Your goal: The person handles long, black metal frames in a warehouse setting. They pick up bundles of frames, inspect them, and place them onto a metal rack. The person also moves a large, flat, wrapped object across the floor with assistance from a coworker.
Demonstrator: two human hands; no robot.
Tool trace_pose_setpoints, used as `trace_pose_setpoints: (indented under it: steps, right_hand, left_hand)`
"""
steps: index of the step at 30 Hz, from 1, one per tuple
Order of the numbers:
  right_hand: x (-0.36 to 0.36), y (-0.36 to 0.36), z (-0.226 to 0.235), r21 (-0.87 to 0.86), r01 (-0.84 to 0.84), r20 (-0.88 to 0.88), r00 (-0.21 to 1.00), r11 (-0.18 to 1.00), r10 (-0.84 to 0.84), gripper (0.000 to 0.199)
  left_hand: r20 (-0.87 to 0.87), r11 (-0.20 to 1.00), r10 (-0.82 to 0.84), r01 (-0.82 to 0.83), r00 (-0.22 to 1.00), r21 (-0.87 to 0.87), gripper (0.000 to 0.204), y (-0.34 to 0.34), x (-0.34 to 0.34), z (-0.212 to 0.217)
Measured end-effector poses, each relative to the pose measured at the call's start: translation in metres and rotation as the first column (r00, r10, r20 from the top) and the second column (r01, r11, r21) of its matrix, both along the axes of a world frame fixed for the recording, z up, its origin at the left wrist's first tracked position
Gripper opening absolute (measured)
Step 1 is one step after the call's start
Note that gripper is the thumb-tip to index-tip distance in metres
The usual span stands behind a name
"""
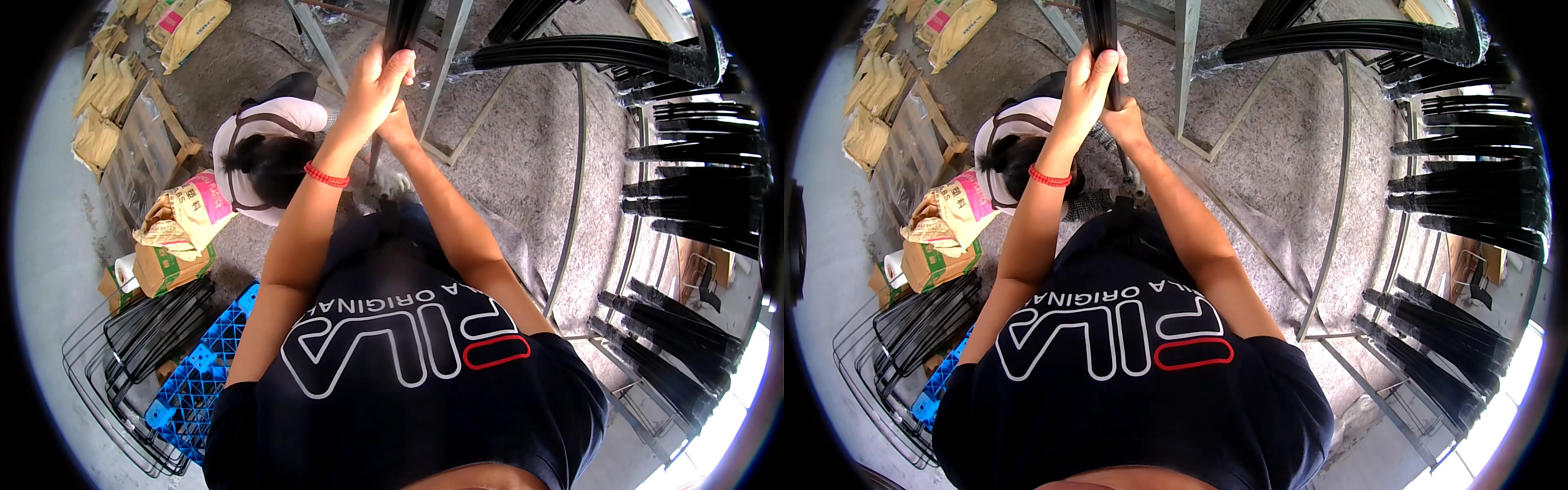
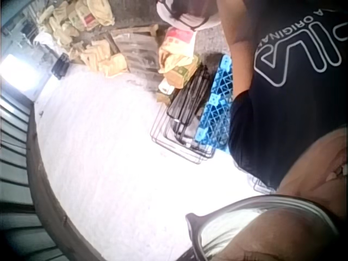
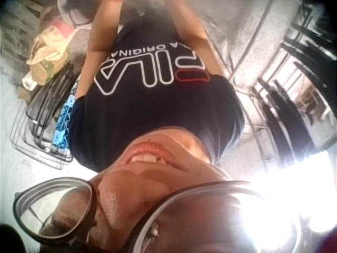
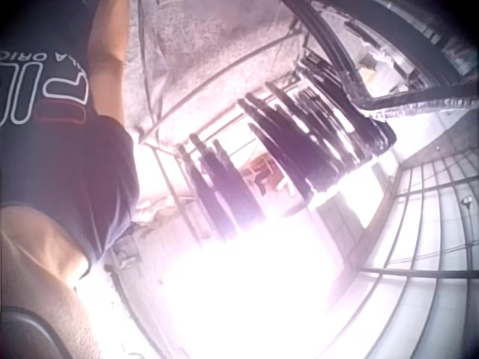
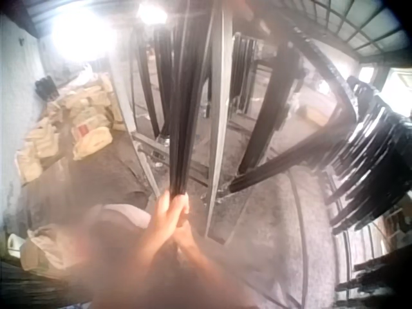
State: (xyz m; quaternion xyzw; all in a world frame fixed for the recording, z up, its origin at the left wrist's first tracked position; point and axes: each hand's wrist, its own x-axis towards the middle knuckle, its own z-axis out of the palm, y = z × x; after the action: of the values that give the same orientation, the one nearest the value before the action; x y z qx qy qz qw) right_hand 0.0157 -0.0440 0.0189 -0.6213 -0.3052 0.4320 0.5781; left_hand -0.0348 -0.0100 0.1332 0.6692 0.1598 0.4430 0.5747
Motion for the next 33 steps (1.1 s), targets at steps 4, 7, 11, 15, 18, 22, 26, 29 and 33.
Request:
trace_pose_setpoints:
  steps: [4, 7, 11, 15, 18, 22, 26, 29, 33]
  right_hand:
    - [0.001, -0.001, 0.0, 0.029, 0.023, -0.031, 0.999, 0.999, -0.022, 0.027]
    - [0.007, 0.002, -0.012, -0.037, -0.076, -0.046, 0.996, 0.996, 0.074, 0.033]
    - [0.002, 0.0, -0.007, 0.032, -0.037, -0.071, 0.997, 0.999, 0.039, 0.032]
    - [0.001, 0.006, -0.014, 0.043, -0.012, -0.01, 1.0, 0.999, 0.012, 0.027]
    - [0.005, 0.002, -0.01, -0.016, 0.012, 0.073, 0.997, 1.0, -0.01, 0.029]
    - [0.011, 0.011, -0.046, 0.057, 0.027, 0.149, 0.988, 0.998, -0.035, 0.036]
    - [0.007, 0.018, -0.048, 0.181, 0.083, 0.229, 0.966, 0.98, -0.124, 0.034]
    - [0.024, 0.013, -0.05, 0.189, 0.157, 0.217, 0.956, 0.969, -0.197, 0.032]
    - [0.022, 0.032, -0.083, 0.2, 0.166, 0.219, 0.953, 0.966, -0.209, 0.032]
  left_hand:
    - [-0.016, 1.0, -0.004, 0.004, 1.0, -0.006, 0.027, -0.002, 0.001, 0.002]
    - [-0.019, 1.0, 0.0, 0.0, 1.0, -0.006, 0.028, -0.002, 0.0, 0.001]
    - [-0.006, 1.0, -0.002, 0.002, 1.0, 0.003, 0.028, -0.004, -0.001, 0.002]
    - [-0.015, 1.0, -0.001, 0.001, 1.0, 0.018, 0.029, -0.001, -0.006, -0.003]
    - [-0.056, 1.0, 0.005, -0.004, 0.998, 0.022, 0.027, -0.002, -0.006, -0.005]
    - [-0.066, 1.0, 0.022, -0.022, 0.998, -0.008, 0.022, -0.005, -0.002, -0.003]
    - [-0.121, 0.997, 0.067, -0.07, 0.99, -0.026, 0.02, 0.003, -0.007, -0.017]
    - [-0.091, 1.0, 0.021, -0.019, 0.996, 0.017, 0.023, 0.004, 0.013, -0.02]
    - [-0.092, 0.999, 0.022, -0.019, 0.996, 0.037, 0.025, 0.0, 0.012, -0.011]
